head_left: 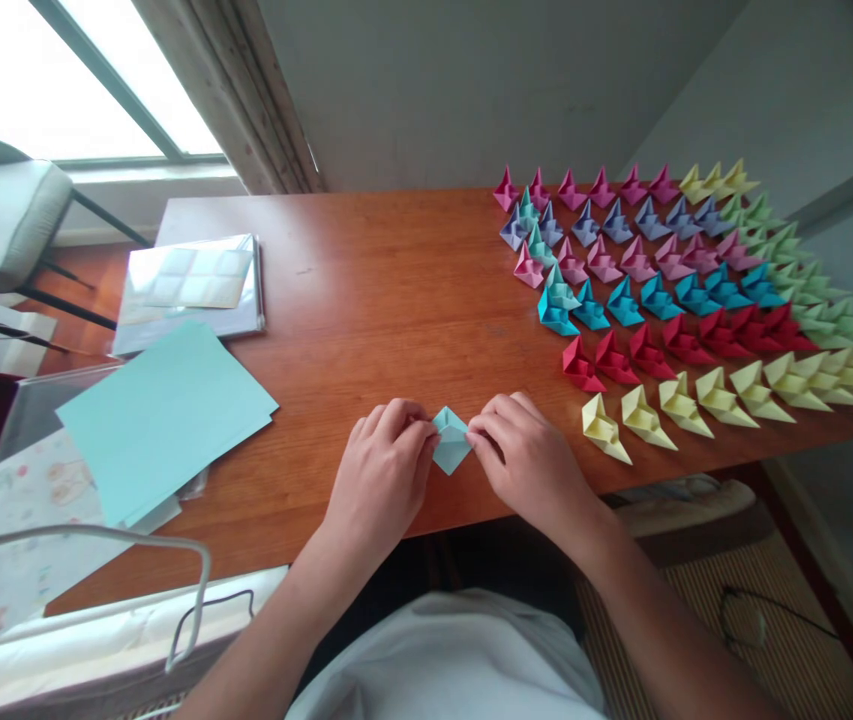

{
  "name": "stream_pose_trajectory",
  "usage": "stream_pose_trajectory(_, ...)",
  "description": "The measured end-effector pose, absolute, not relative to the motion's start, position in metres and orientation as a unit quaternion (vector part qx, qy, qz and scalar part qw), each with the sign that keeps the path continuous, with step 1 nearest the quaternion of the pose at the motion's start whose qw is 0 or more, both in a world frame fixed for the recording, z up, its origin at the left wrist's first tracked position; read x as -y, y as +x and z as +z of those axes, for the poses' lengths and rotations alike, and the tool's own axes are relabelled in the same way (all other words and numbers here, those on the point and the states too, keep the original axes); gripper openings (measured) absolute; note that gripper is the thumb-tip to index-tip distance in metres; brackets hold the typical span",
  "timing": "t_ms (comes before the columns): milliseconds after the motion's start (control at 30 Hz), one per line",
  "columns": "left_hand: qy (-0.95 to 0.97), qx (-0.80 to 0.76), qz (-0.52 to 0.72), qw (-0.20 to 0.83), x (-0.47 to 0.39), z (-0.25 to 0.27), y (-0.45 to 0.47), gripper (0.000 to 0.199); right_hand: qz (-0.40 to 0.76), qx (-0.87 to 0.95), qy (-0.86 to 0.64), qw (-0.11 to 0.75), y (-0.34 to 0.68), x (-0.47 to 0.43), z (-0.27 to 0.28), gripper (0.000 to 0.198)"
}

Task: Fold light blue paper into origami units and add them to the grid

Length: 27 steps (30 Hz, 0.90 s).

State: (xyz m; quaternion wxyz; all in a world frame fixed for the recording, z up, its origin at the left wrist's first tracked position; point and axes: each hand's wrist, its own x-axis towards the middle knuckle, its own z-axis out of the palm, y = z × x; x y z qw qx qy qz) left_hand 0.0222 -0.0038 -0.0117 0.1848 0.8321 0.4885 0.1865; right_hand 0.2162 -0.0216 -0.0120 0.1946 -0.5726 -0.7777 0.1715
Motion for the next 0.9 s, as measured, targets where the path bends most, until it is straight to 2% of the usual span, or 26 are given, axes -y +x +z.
stream_pose_trajectory(333,0.83,-0.497,0.174,0.183,0.001,-0.011,0.022,0.019,0.196,0.748,-0.584,0.247,0.209,0.019,-0.018,0.012)
stream_pose_trajectory(900,0.817,-0.526,0.203,0.121,0.0,-0.018,0.03,0.014,0.17,0.692,-0.654,0.256,0.196,0.015,-0.021,0.017)
